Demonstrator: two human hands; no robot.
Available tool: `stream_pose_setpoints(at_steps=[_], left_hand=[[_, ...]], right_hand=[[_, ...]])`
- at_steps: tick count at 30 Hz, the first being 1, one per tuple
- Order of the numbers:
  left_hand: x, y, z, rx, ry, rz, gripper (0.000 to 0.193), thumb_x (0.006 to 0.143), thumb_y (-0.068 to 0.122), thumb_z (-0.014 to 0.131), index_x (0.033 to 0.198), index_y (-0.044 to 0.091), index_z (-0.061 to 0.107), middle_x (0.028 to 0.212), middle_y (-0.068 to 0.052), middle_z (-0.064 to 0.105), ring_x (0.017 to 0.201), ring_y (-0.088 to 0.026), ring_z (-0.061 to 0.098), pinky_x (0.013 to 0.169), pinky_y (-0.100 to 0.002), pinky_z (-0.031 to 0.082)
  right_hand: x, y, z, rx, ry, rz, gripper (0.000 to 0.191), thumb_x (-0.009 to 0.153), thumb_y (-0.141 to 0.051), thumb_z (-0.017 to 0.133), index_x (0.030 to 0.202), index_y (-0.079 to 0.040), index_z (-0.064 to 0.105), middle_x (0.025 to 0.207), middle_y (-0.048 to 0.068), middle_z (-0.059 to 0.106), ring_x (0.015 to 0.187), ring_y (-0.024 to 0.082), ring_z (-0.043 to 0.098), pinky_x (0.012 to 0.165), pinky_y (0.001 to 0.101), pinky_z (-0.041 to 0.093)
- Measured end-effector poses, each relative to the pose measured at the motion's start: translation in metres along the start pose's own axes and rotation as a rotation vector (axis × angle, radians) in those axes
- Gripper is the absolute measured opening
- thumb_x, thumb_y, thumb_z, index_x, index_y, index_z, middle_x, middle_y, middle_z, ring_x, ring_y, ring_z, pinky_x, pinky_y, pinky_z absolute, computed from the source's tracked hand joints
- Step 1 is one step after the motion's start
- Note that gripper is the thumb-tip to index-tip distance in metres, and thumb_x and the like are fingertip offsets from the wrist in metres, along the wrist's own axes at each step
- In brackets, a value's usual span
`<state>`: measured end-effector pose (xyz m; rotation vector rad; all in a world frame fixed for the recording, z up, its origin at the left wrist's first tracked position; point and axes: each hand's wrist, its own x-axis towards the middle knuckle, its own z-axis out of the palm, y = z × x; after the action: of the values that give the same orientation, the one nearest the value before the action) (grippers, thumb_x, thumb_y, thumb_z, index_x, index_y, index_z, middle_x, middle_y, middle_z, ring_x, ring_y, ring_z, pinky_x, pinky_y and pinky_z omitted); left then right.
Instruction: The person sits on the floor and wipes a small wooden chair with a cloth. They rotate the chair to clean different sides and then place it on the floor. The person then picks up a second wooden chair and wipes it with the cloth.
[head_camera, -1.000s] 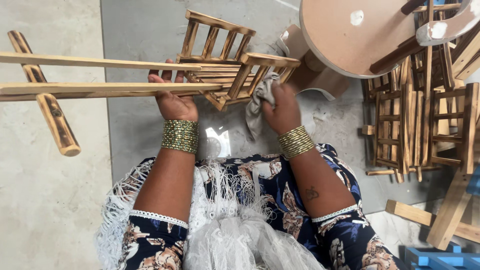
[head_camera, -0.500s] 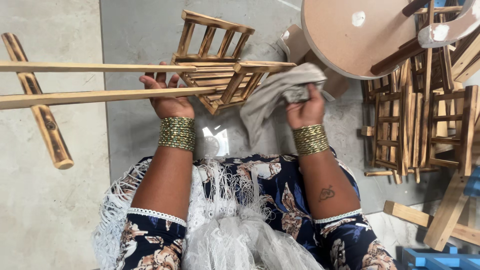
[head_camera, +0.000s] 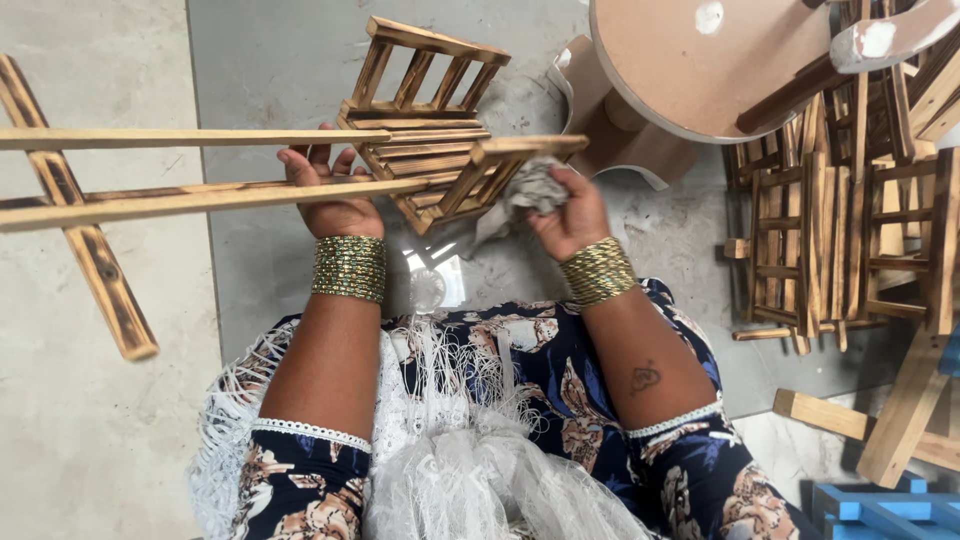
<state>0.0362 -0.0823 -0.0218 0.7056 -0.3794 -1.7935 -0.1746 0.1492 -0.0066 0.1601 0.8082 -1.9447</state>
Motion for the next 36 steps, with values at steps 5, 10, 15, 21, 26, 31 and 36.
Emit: stream_pose_setpoints(at_steps=[5, 10, 15, 21, 26, 31, 36], left_hand=[[0.000, -0.002, 0.000, -0.058, -0.004, -0.048, 0.051, 0.088, 0.061, 0.067, 0.121, 0.023, 0.057, 0.119, -0.004, 0.071, 0.084, -0.017, 0.066, 0.067, -0.030, 0.051], [0.000, -0.008, -0.002, 0.059, 0.006, -0.005, 0.052, 0.089, 0.061, 0.066, 0.120, 0.020, 0.059, 0.119, -0.001, 0.073, 0.090, -0.016, 0.065, 0.072, -0.030, 0.052], [-0.004, -0.003, 0.002, 0.081, 0.110, 0.008, 0.062, 0.087, 0.063, 0.067, 0.130, 0.020, 0.057, 0.118, 0.000, 0.068, 0.100, -0.019, 0.060, 0.083, -0.037, 0.052], [-0.014, 0.003, 0.011, 0.146, 0.277, -0.406, 0.083, 0.086, 0.071, 0.060, 0.139, 0.010, 0.044, 0.124, -0.010, 0.055, 0.120, -0.031, 0.057, 0.097, -0.053, 0.054], [-0.026, -0.008, 0.001, -0.219, -0.267, -0.286, 0.062, 0.110, 0.047, 0.070, 0.146, 0.006, 0.042, 0.133, -0.015, 0.037, 0.123, -0.032, 0.039, 0.095, -0.044, 0.038], [-0.041, -0.019, 0.015, 0.008, -0.511, -0.090, 0.088, 0.086, 0.031, 0.073, 0.159, 0.011, 0.029, 0.157, -0.014, 0.040, 0.145, -0.026, 0.042, 0.123, -0.044, 0.036], [-0.041, -0.010, 0.026, 0.571, -0.301, 0.004, 0.089, 0.088, 0.019, 0.081, 0.153, 0.005, 0.021, 0.147, -0.019, 0.045, 0.132, -0.025, 0.051, 0.112, -0.040, 0.048]], right_hand=[[-0.032, -0.053, 0.009, 0.032, -0.107, -0.344, 0.037, 0.091, -0.012, 0.053, 0.125, 0.000, 0.061, 0.118, 0.014, 0.071, 0.108, 0.027, 0.071, 0.096, 0.0414, 0.059], [-0.038, -0.022, 0.017, -0.722, -0.304, -0.612, 0.053, 0.091, -0.008, 0.074, 0.139, -0.001, 0.053, 0.129, 0.010, 0.062, 0.119, 0.026, 0.059, 0.108, 0.0411, 0.049], [-0.038, -0.002, 0.019, -1.585, -0.503, -0.870, 0.060, 0.078, -0.016, 0.086, 0.129, -0.001, 0.059, 0.118, 0.014, 0.064, 0.109, 0.031, 0.066, 0.098, 0.0385, 0.052], [-0.015, -0.032, -0.001, -1.713, -0.288, -0.727, 0.056, 0.069, -0.013, 0.091, 0.119, -0.005, 0.066, 0.110, 0.011, 0.071, 0.102, 0.025, 0.070, 0.091, 0.0372, 0.056], [0.006, -0.024, -0.030, -1.285, -0.294, -0.454, 0.049, 0.073, -0.007, 0.086, 0.118, -0.008, 0.067, 0.112, 0.002, 0.074, 0.106, 0.014, 0.071, 0.097, 0.0318, 0.058], [0.015, -0.021, -0.039, -1.398, -0.125, -0.504, 0.053, 0.070, -0.008, 0.092, 0.116, -0.007, 0.066, 0.107, 0.001, 0.072, 0.100, 0.011, 0.067, 0.091, 0.0291, 0.055], [0.004, -0.019, -0.017, -1.554, -0.261, -0.560, 0.048, 0.073, -0.012, 0.090, 0.114, -0.006, 0.067, 0.106, 0.004, 0.071, 0.099, 0.015, 0.069, 0.090, 0.0314, 0.056]])
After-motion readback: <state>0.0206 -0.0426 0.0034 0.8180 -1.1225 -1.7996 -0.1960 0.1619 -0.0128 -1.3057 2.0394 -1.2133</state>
